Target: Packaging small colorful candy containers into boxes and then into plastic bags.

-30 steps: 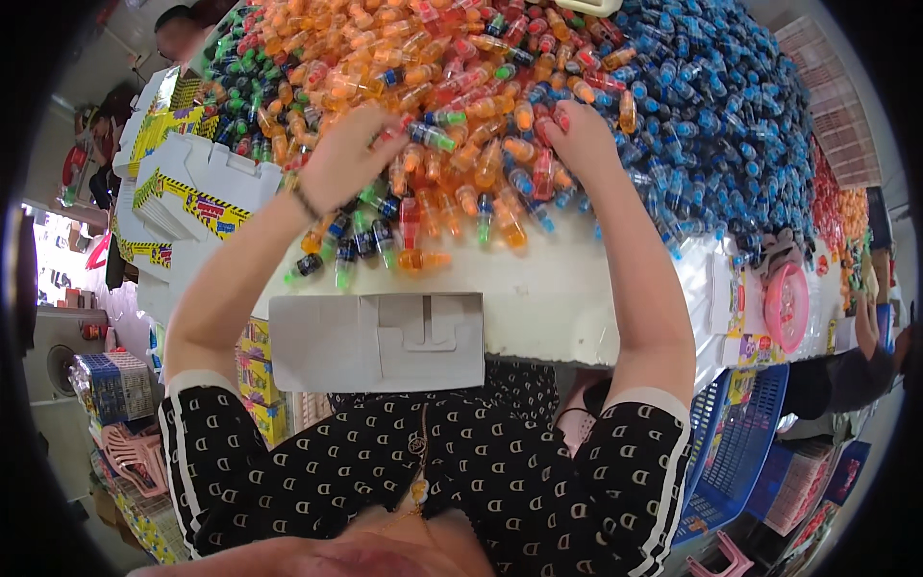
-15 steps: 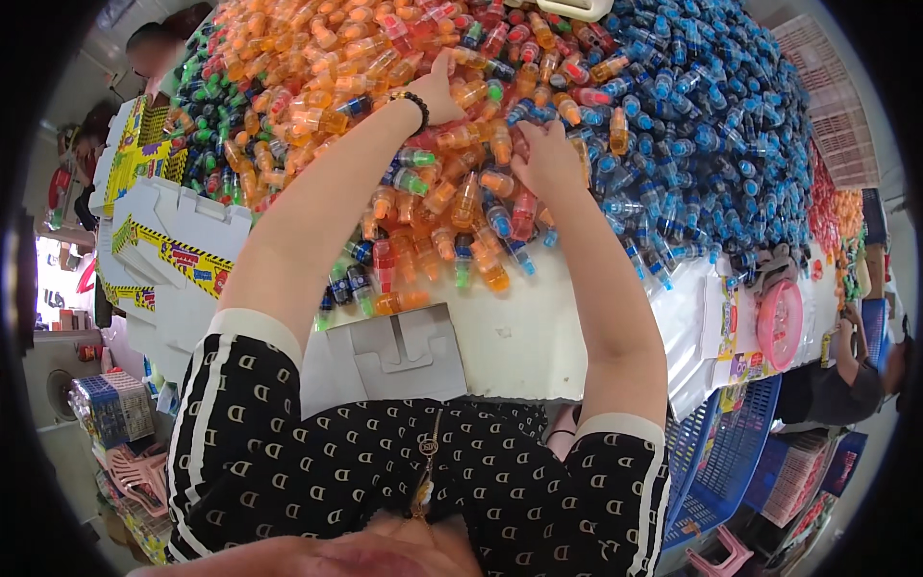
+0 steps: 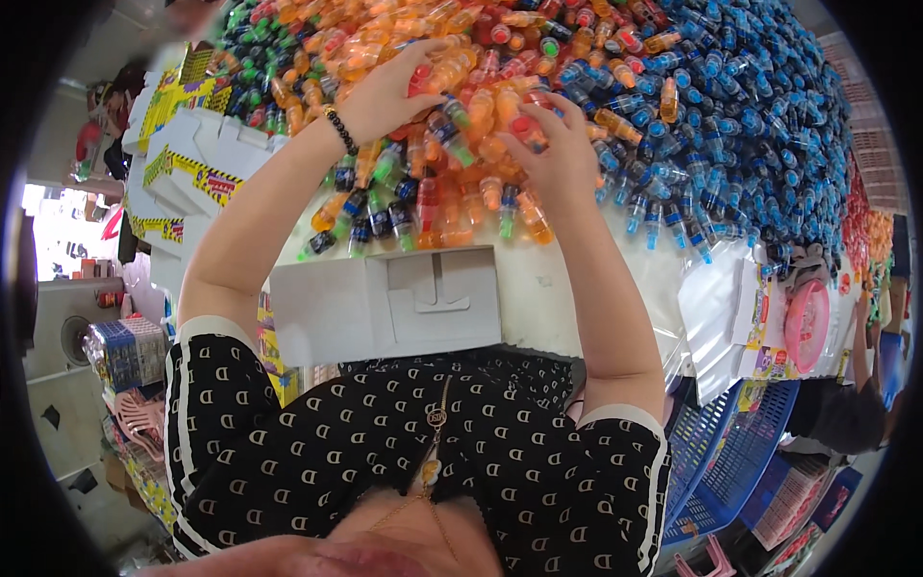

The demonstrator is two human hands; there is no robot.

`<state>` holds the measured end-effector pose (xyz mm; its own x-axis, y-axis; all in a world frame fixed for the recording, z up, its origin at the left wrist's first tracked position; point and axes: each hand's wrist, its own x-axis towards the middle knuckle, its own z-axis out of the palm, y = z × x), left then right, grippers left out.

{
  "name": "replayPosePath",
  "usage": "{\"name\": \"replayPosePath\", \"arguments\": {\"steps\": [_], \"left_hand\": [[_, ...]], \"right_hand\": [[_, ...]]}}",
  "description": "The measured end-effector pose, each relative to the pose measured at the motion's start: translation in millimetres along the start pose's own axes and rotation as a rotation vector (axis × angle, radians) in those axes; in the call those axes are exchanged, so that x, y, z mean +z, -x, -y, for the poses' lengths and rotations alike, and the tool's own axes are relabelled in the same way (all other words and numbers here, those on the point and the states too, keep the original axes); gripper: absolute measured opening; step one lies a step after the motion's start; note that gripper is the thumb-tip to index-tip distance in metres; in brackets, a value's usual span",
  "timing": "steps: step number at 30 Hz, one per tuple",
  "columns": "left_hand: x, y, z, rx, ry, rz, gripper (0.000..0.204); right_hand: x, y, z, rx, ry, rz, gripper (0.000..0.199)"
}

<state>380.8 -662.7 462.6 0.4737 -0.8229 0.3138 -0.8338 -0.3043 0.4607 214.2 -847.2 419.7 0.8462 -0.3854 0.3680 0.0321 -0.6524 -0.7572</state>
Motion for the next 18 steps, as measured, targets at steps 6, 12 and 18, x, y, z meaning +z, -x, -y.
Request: {"name": "replayPosePath", "arguments": {"steps": [6, 12, 18], "left_hand": [[0, 5, -15, -0.111, -0.046, 0.018, 0.07], [0, -1, -21, -0.295, 0.14, -0.083, 0.069], [-12, 16, -9, -0.409, 0.62, -0.326, 0.063]], "right_hand": [[2, 12, -2, -0.03, 0.083, -0.142, 0.039], [11, 11, -4, -0.009, 0.1, -0.073, 0.045], [4, 9, -3, 0.047, -0.238, -0.259, 0.054]]}}
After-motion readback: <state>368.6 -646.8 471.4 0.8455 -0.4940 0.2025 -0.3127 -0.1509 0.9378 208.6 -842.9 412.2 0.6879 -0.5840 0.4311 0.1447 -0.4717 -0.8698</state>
